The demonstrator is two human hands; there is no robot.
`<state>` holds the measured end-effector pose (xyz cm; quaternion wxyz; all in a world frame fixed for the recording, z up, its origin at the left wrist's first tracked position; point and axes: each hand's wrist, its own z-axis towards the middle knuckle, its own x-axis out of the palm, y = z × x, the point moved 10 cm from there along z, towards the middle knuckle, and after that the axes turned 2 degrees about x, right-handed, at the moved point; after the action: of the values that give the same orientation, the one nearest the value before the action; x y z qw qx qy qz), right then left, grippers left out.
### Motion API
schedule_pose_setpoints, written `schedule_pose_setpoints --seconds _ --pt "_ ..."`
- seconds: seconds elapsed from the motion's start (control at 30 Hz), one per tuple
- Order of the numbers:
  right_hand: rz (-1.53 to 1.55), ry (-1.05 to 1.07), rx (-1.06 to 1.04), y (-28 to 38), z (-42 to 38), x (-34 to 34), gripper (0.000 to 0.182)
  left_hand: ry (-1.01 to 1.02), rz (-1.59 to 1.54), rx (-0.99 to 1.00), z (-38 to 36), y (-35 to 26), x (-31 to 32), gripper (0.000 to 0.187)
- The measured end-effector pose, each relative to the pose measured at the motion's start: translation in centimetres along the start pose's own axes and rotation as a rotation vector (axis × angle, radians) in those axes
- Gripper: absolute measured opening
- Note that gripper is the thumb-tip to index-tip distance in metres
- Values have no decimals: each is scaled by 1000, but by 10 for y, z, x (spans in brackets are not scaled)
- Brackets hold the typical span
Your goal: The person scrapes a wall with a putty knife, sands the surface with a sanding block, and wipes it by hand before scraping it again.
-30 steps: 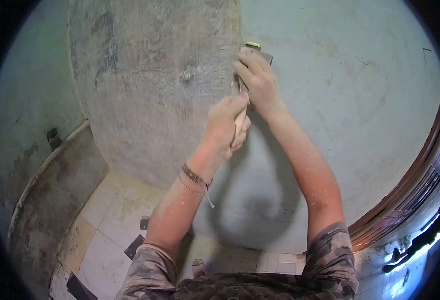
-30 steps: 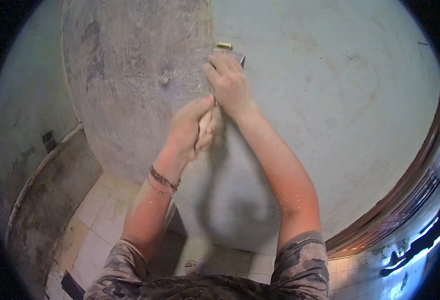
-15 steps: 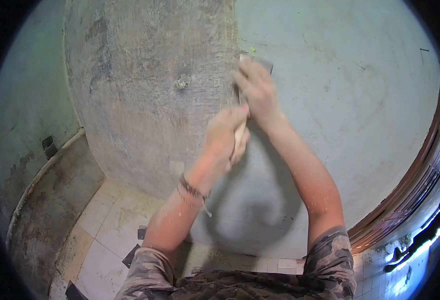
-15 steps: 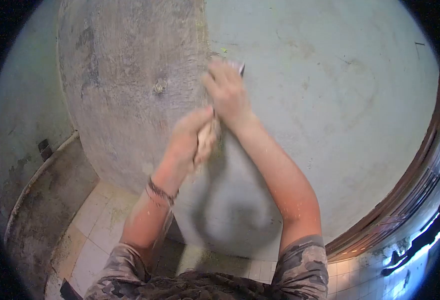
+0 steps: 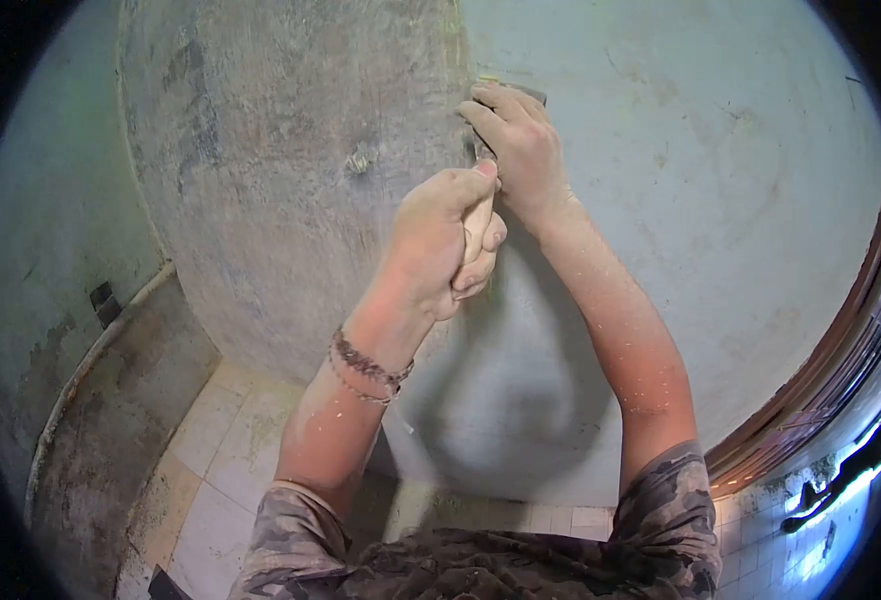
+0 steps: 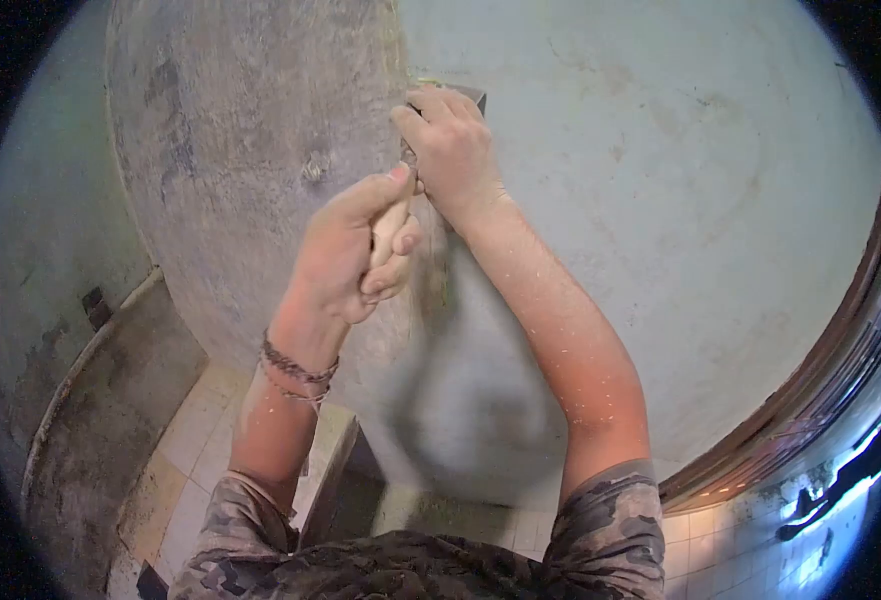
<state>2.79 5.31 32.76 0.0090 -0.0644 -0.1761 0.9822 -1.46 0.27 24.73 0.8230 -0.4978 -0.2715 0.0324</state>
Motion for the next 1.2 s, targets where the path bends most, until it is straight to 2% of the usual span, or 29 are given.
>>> schedule_pose_setpoints --seconds 0.07,0.13,0.2,0.3,0.37,0.47,0.57,0.63,0.7,0.8,0.9,0.93,1.1,1.2 --pt "-56 -48 -40 8 -19 -4 22 16 -20 -41 -5 35 -15 26" --pt "-65 -87 -51 11 -28 -3 21 24 6 -80 -13 45 -13 25" --pt "-65 -106 -65 8 -21 -6 20 35 -10 -26 3 19 -9 25" --pt "-87 0 25 -9 7 1 27 28 16 13 8 -2 2 26" --pt "-70 -98 -33 0 -10 -8 18 -6 19 -11 -2 17 -4 26" --pt "-103 -103 -63 9 -41 -6 22 7 13 -85 -12 50 -13 26" --pt "-83 -63 -28 -3 -1 -5 21 34 28 -8 4 7 -4 27" --pt "-90 -69 -9 -2 2 -6 21 24 38 4 4 0 -3 26" --pt "-92 -55 6 3 -10 -4 20 6 28 11 -4 11 -8 25" --pt "-52 -60 -93 18 -40 13 22 -57 -14 -41 -18 47 -27 24" --pt "-29 -59 -76 8 10 14 20 -58 -27 40 8 5 -25 23" --pt "-28 -63 -75 9 13 13 20 -1 -24 20 6 -8 -18 23" --pt "-88 -68 -68 23 -27 9 20 -28 -17 -54 -13 30 -26 24" --pt "-84 -69 -61 10 4 9 19 35 -42 -30 6 13 -24 25"
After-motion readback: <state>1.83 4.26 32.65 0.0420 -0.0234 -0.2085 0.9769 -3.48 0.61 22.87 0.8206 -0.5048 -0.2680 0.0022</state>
